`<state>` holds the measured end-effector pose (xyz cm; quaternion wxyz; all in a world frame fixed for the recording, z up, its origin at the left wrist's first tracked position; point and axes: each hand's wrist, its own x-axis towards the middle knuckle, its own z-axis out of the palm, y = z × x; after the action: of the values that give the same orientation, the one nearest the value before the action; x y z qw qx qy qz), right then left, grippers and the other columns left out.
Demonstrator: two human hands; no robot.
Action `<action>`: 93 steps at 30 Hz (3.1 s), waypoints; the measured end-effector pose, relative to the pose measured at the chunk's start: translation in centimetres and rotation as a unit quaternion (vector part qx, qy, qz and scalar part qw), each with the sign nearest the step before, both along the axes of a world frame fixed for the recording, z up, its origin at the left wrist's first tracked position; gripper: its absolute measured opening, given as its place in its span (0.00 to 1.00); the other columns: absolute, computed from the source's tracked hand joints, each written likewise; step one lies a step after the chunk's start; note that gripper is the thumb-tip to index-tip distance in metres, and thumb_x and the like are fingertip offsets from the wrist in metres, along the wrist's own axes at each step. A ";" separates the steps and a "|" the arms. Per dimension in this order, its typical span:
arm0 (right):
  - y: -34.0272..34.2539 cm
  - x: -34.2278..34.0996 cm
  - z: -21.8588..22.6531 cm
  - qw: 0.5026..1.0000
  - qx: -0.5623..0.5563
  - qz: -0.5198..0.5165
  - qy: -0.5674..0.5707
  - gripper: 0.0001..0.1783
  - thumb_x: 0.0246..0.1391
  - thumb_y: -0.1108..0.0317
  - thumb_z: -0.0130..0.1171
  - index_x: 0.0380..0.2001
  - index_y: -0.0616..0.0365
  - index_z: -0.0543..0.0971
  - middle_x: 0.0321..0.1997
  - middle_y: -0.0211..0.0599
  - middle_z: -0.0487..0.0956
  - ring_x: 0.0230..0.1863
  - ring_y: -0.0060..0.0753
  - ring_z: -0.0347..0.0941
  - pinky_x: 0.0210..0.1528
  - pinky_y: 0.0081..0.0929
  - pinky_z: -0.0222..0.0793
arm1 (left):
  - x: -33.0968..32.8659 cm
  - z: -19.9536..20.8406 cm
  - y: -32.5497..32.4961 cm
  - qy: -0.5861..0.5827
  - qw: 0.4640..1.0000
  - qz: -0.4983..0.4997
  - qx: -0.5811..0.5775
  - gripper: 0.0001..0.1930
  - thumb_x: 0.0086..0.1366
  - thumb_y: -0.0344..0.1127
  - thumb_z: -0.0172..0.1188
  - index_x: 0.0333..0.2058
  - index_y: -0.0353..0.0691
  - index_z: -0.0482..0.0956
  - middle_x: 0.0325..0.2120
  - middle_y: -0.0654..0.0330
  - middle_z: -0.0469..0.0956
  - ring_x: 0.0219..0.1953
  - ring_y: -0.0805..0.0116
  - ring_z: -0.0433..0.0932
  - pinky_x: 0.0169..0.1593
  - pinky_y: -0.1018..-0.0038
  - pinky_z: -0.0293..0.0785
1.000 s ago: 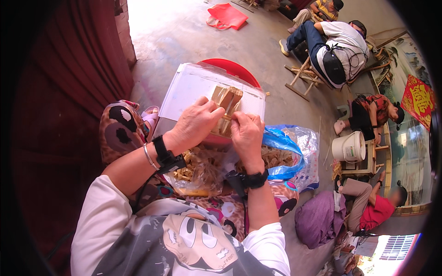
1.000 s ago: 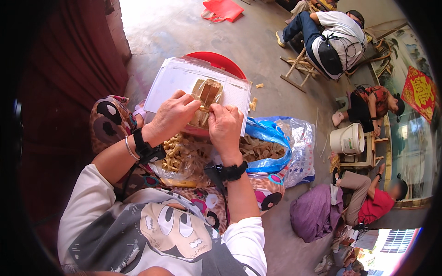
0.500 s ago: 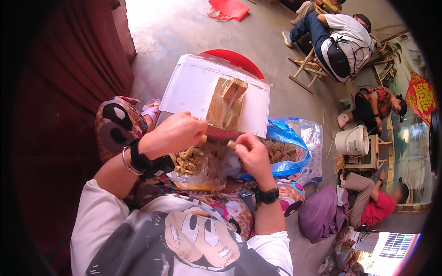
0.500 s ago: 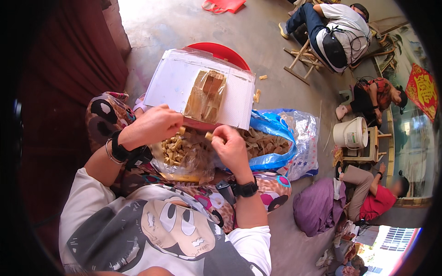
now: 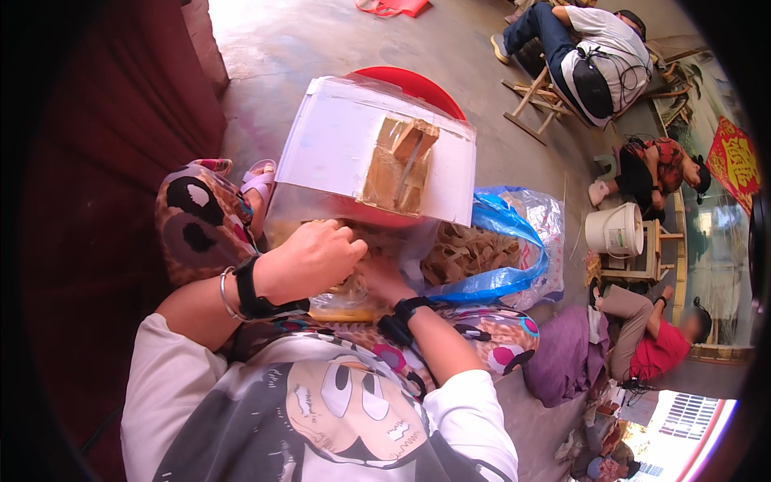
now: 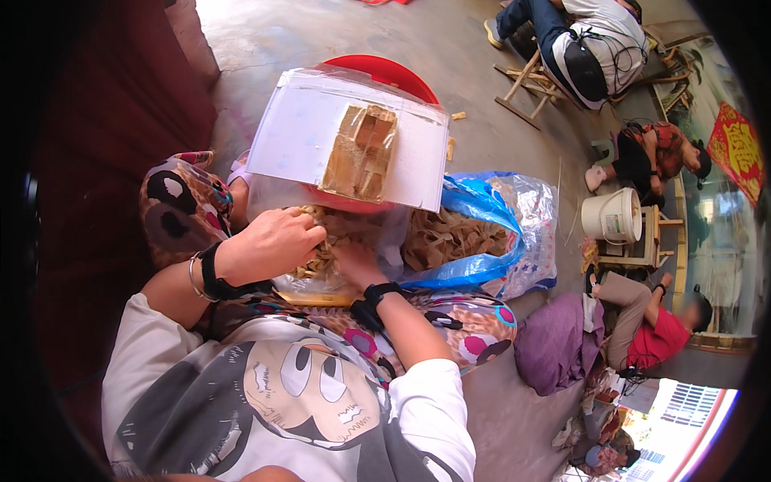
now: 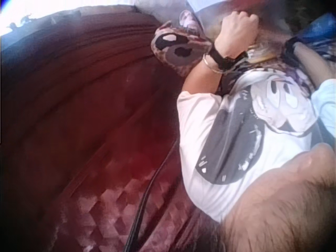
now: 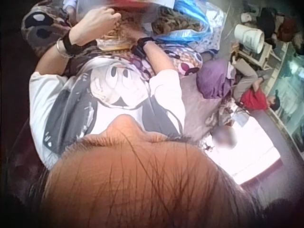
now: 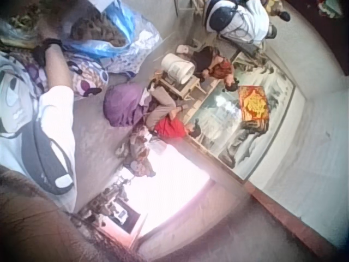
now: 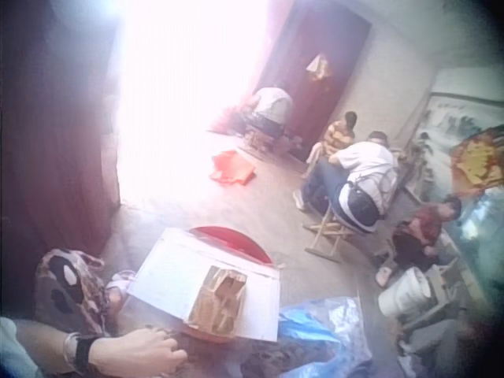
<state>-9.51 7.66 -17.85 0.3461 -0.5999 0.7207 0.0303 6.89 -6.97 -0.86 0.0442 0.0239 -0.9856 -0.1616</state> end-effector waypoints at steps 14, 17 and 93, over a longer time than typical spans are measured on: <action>5.7 -17.1 -2.7 0.894 -0.139 -0.376 0.202 0.16 0.47 0.58 0.53 0.25 0.60 0.80 0.27 0.46 0.80 0.35 0.49 0.78 0.41 0.41 0.72 | -0.4 3.5 1.2 -0.069 0.992 -0.097 0.031 0.10 0.55 0.33 0.58 0.35 0.36 0.71 0.28 0.57 0.72 0.35 0.60 0.73 0.36 0.69 0.70; 6.8 -16.6 -3.6 0.830 -0.099 -0.533 0.134 0.21 0.48 0.52 0.55 0.33 0.61 0.78 0.35 0.51 0.80 0.42 0.51 0.77 0.46 0.45 0.71 | -0.1 3.2 1.0 -0.094 0.990 -0.094 0.036 0.12 0.55 0.33 0.58 0.37 0.35 0.71 0.29 0.57 0.72 0.35 0.61 0.73 0.37 0.70 0.70; 8.4 -12.3 29.7 0.725 -0.605 -0.222 0.243 0.06 0.56 0.73 0.54 0.35 0.62 0.70 0.43 0.41 0.73 0.46 0.40 0.70 0.51 0.32 0.66 | 0.1 5.7 -4.5 0.198 0.935 0.168 0.241 0.07 0.52 0.24 0.55 0.32 0.37 0.76 0.24 0.50 0.76 0.28 0.52 0.77 0.32 0.68 0.72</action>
<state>-21.84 16.05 11.87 -0.2807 -0.4768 0.7582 -0.3451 6.95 -11.49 4.79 0.2579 0.1670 -0.8697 -0.3863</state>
